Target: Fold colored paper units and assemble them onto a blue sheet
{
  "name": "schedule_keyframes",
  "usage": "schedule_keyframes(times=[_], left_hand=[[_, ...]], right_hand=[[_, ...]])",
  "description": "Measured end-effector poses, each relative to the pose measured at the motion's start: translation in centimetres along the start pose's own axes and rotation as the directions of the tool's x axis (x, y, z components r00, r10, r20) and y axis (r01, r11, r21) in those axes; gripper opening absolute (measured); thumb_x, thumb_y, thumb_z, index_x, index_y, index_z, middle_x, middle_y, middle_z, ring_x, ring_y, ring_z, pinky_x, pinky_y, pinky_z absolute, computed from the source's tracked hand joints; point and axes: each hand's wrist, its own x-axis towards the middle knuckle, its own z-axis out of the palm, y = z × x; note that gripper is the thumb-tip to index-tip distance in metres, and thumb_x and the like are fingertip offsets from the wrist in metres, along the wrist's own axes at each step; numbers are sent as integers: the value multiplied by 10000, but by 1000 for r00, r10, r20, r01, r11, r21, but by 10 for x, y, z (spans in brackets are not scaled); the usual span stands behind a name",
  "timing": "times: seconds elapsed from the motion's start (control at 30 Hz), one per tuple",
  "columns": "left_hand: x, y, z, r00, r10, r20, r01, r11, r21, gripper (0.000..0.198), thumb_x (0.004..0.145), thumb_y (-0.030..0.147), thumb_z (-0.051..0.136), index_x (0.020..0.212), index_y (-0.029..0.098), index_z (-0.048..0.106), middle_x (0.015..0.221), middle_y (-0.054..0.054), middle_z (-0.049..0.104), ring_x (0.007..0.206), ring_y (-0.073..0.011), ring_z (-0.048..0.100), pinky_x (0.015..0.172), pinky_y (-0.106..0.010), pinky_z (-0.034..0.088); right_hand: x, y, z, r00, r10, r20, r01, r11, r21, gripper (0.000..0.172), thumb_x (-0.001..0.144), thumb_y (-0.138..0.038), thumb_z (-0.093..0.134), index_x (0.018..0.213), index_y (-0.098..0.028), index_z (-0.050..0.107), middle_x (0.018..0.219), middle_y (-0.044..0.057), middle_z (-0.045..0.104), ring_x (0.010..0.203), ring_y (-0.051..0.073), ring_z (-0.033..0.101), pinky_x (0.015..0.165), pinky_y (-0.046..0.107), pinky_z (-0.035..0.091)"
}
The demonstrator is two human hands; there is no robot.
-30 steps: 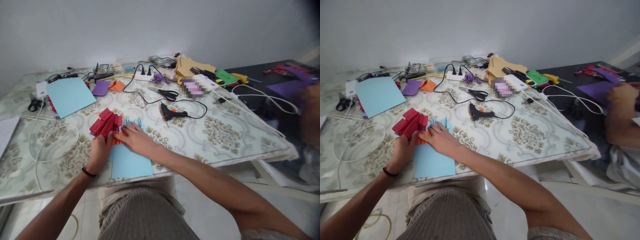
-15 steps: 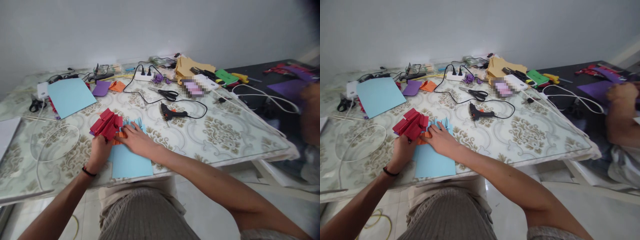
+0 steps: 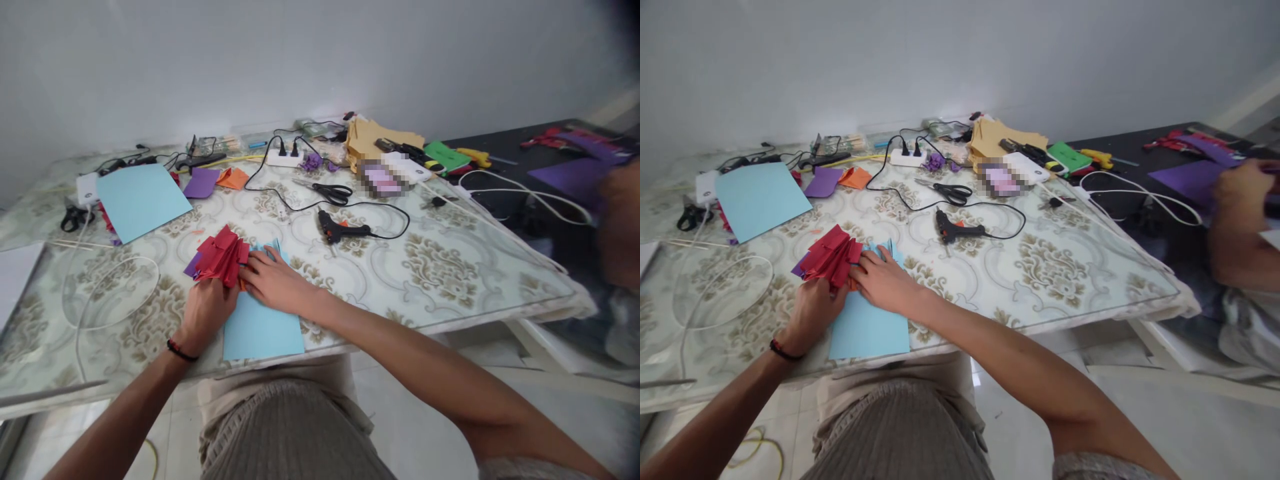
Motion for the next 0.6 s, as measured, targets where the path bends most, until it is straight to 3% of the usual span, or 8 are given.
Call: schedule_keyframes(times=[0.13, 0.3, 0.43, 0.5, 0.6], left_hand=[[-1, 4, -4, 999, 43, 22, -44, 998, 46, 254, 912, 314, 599, 709, 170, 648, 668, -146, 719, 583, -262, 688, 544, -320, 406], [-2, 7, -5, 998, 57, 15, -57, 996, 61, 335, 910, 451, 656, 723, 175, 631, 689, -156, 733, 611, -288, 712, 549, -325, 424], [-3, 8, -5, 998, 59, -8, -59, 997, 46, 315, 948, 408, 629, 764, 153, 648, 686, -170, 735, 626, -306, 732, 553, -337, 452], [-3, 9, -7, 997, 76, -18, -75, 997, 25, 257, 960, 366, 621, 877, 131, 682, 736, -166, 758, 679, -304, 756, 584, -330, 488], [-3, 12, -11, 991, 131, -22, -131, 991, -17, 308, 992, 297, 577, 1232, 122, 659, 930, -148, 808, 826, -281, 791, 671, -306, 552]], right_hand=[[-4, 10, -7, 1000, -7, -20, 8, 997, 77, 268, 1015, -206, 587, 1251, -126, 684, 1312, 190, 668, 1317, 326, 533, 1155, 547, 381], [-8, 17, -9, 996, 17, -91, 13, 948, 318, 220, 989, -151, 583, 1163, -150, 718, 1250, 176, 709, 1253, 295, 592, 1128, 528, 433], [-11, 15, -12, 994, 77, -74, -38, 900, 435, 184, 970, -145, 613, 1120, -145, 721, 1228, 174, 714, 1214, 279, 620, 1135, 504, 442], [-11, 13, -17, 987, 150, -64, -95, 848, 521, 137, 972, -172, 624, 1070, -156, 719, 1210, 166, 716, 1193, 273, 628, 1117, 486, 455], [-7, 12, -28, 942, 334, -42, -218, 702, 678, 144, 1009, -242, 580, 994, -169, 703, 1155, 134, 724, 1179, 268, 617, 1100, 459, 447]])
